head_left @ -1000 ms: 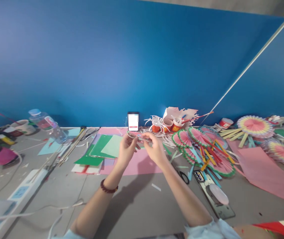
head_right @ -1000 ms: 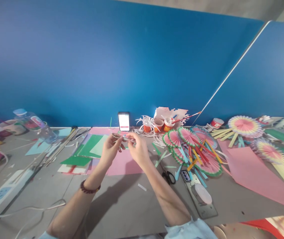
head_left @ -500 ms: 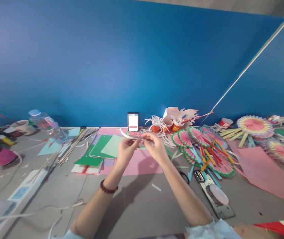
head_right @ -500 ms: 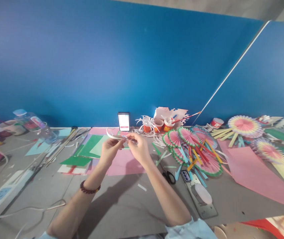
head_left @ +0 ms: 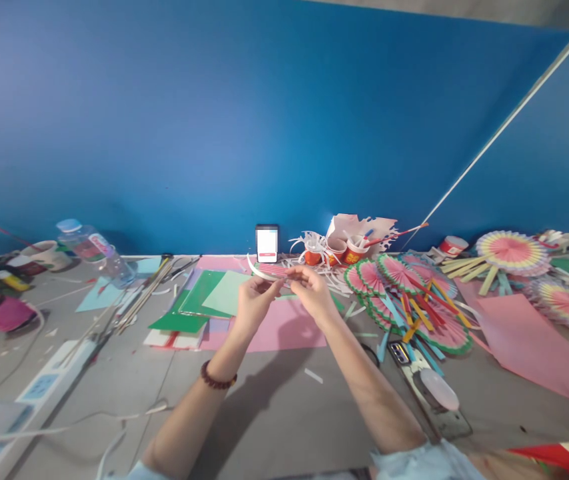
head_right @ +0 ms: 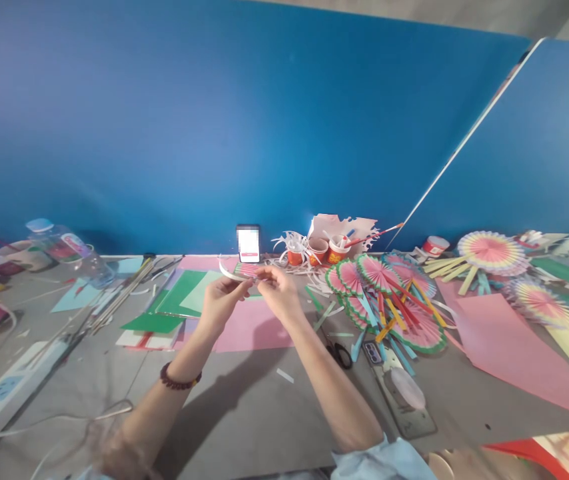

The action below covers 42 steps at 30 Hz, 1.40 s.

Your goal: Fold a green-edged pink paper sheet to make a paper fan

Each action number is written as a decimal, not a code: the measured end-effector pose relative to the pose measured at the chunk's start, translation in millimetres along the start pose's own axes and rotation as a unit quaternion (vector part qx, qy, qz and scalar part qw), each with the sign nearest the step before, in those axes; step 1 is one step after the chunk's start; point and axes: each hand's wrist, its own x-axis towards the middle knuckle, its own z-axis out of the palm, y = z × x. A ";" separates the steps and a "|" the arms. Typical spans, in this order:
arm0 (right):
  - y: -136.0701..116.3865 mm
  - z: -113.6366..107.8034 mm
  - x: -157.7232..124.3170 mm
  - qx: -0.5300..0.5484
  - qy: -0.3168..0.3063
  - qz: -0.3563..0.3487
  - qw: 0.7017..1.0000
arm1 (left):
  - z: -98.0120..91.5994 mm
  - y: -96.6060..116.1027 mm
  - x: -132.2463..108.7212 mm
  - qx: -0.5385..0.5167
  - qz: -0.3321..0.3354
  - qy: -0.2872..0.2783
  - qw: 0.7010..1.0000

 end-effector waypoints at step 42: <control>12.9 -45.1 30.3 0.091 0.111 0.050 0.988 | -6.5 12.9 4.2 -0.206 -0.106 -0.029 0.972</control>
